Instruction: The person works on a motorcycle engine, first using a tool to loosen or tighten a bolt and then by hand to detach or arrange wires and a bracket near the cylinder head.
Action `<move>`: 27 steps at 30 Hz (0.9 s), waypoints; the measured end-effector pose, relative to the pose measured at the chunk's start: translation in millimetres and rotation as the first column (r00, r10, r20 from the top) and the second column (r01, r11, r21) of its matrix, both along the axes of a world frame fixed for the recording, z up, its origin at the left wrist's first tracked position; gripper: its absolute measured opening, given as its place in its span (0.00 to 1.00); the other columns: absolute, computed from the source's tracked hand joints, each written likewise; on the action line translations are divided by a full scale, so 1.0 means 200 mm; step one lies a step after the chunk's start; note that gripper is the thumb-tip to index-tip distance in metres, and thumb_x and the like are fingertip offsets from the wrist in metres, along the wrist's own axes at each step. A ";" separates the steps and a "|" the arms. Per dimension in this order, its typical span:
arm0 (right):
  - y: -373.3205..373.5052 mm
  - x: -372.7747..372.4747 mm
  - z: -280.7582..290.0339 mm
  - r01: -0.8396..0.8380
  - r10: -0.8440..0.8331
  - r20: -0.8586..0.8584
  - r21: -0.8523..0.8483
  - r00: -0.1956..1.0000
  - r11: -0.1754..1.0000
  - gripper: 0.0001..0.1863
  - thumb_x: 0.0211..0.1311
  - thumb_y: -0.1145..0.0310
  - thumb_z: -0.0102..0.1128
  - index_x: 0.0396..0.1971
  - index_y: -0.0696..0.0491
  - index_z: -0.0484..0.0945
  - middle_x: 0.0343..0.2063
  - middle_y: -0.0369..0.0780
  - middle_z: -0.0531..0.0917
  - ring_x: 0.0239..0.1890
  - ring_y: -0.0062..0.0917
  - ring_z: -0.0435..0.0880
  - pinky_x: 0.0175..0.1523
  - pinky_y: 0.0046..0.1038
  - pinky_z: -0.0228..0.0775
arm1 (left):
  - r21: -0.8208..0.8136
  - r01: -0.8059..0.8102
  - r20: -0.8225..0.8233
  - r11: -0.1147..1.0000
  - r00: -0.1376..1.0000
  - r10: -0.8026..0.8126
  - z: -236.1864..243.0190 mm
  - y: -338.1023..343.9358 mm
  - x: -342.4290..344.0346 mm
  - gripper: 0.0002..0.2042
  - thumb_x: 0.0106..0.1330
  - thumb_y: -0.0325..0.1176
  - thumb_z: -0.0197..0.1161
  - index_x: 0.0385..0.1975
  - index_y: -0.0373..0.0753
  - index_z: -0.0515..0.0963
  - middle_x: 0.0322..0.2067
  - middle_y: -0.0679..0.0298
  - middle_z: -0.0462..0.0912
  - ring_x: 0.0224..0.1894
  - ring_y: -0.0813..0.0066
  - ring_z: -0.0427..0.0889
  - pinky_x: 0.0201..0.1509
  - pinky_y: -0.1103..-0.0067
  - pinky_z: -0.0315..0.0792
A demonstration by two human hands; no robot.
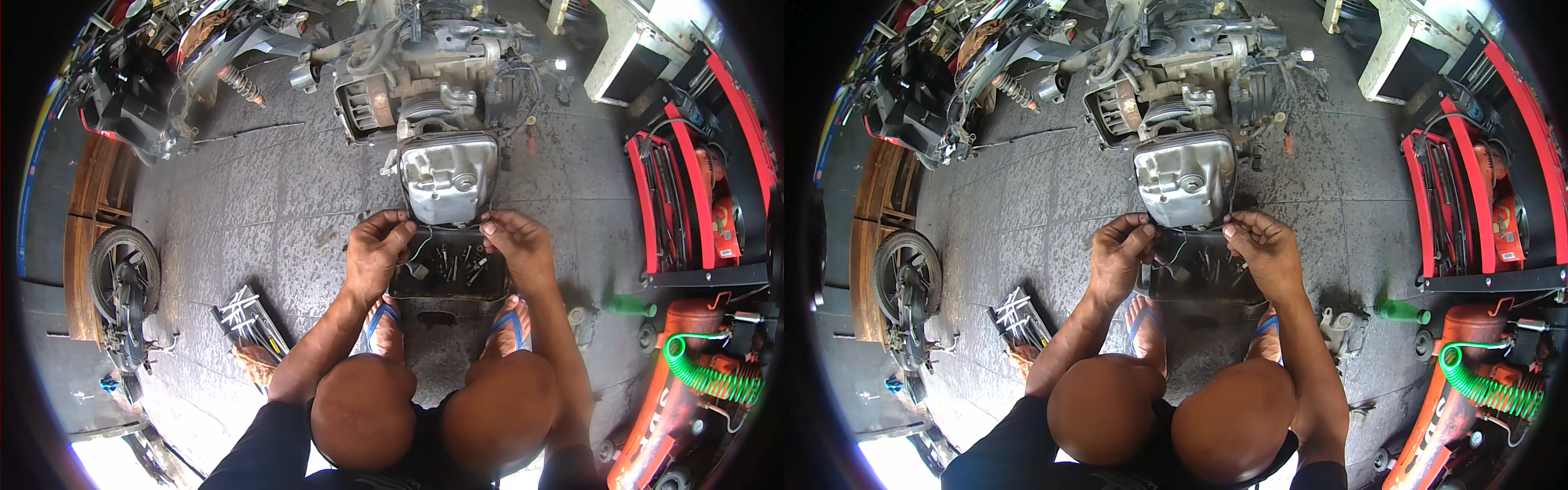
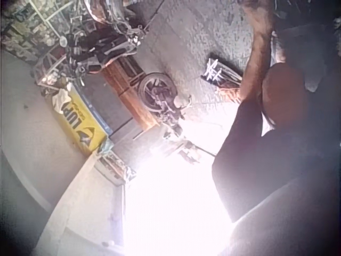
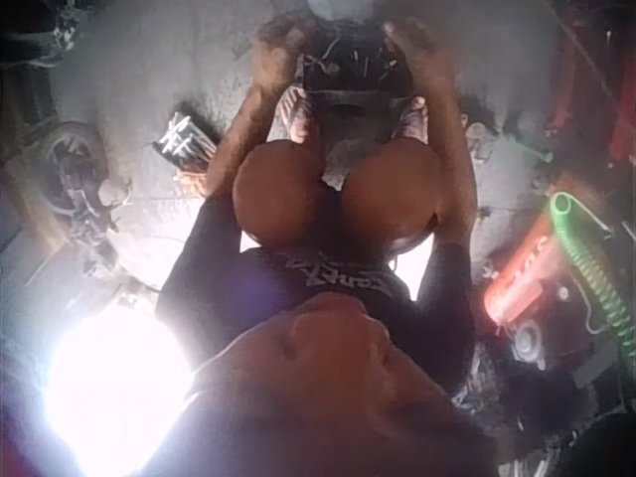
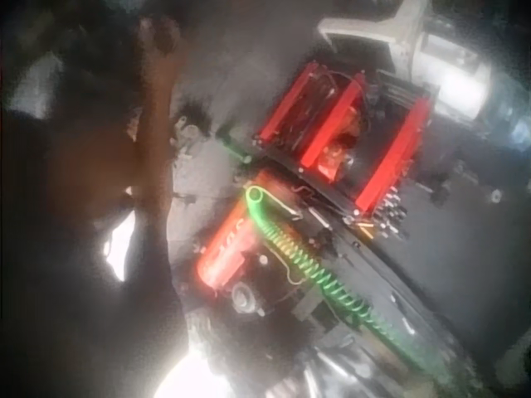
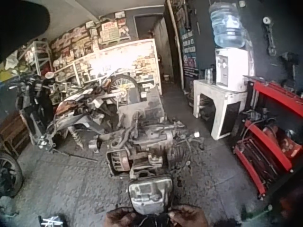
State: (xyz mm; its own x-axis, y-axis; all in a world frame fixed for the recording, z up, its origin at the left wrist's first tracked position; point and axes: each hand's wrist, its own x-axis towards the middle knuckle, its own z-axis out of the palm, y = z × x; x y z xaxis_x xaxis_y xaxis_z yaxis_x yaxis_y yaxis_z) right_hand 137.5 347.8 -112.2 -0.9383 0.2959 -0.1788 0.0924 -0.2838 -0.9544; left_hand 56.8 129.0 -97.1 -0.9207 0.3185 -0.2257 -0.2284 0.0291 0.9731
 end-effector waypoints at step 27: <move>-0.11 -0.13 -0.21 0.462 -0.474 -0.295 -0.115 0.829 0.879 0.03 0.62 0.77 0.63 0.33 0.57 0.76 0.26 0.28 0.76 0.28 0.07 0.69 0.32 0.14 0.62 | 0.169 -0.003 -0.147 0.986 0.989 0.028 -0.18 0.13 -0.02 0.08 0.68 0.34 0.64 0.36 0.35 0.78 0.24 0.68 0.76 0.22 0.83 0.69 0.27 0.83 0.66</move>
State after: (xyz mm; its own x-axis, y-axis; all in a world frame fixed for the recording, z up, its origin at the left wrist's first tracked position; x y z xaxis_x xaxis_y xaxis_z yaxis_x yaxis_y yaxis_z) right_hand 110.7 325.8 -153.7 -0.6977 0.7126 0.0737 -0.3543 -0.2538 -0.9000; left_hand 52.5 155.8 -132.8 -0.9450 0.3256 -0.0310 -0.0806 -0.1399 0.9869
